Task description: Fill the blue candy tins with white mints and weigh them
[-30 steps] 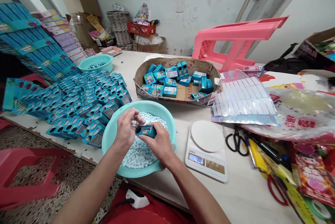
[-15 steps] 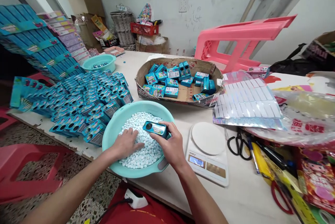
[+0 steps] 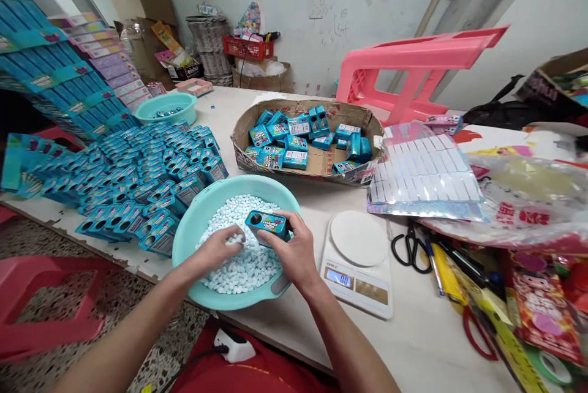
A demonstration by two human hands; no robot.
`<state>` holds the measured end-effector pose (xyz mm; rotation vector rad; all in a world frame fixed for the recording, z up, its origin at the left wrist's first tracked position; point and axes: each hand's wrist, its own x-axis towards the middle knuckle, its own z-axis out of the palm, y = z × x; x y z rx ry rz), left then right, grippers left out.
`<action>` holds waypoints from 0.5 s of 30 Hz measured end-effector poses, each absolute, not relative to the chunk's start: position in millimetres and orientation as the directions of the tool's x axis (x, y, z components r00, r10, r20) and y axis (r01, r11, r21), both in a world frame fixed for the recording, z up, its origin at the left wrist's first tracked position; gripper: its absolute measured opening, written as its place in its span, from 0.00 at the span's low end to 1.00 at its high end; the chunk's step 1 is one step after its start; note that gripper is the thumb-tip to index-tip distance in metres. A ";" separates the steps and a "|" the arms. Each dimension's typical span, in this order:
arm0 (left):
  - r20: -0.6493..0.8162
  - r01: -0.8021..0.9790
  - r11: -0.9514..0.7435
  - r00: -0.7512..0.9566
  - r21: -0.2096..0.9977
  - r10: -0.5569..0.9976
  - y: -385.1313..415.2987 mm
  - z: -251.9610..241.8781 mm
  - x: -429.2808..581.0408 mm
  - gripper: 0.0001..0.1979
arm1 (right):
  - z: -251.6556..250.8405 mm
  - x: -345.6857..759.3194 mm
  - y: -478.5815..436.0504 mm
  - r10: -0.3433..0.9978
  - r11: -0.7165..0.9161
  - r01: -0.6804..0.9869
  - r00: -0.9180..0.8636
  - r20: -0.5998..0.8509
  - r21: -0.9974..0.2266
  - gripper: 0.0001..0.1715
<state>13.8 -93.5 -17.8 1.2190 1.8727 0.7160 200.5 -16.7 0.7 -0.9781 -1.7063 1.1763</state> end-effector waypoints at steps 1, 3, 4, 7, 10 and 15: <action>-0.326 0.290 0.406 -0.287 0.867 0.901 -93.6 -10.9 11.0 0.07 | 0.8 200.3 -17.3 0.911 0.266 0.148 -0.362 0.198 -0.953 0.20; -0.336 -0.082 0.328 -0.344 0.941 0.877 -91.8 6.3 9.9 0.11 | 1.3 197.1 -19.4 0.898 0.294 0.165 -0.386 0.212 -0.941 0.19; -0.303 -0.215 0.236 -0.371 0.948 0.878 -89.3 15.1 11.3 0.13 | 1.6 194.2 -21.1 0.889 0.310 0.172 -0.401 0.221 -0.935 0.19; -0.170 -0.407 -0.046 -0.477 0.912 0.862 -76.8 34.6 19.4 0.14 | 2.0 182.5 -28.4 0.849 0.379 0.176 -0.457 0.266 -0.908 0.17; -0.129 -0.465 -0.179 -0.557 0.867 0.820 -63.1 37.5 27.1 0.14 | 1.7 172.8 -35.6 0.810 0.432 0.180 -0.508 0.292 -0.884 0.18; -0.097 -0.457 -0.242 -0.601 0.856 0.794 -53.9 29.3 31.9 0.13 | 2.1 169.1 -36.7 0.825 0.435 0.204 -0.481 0.298 -0.877 0.19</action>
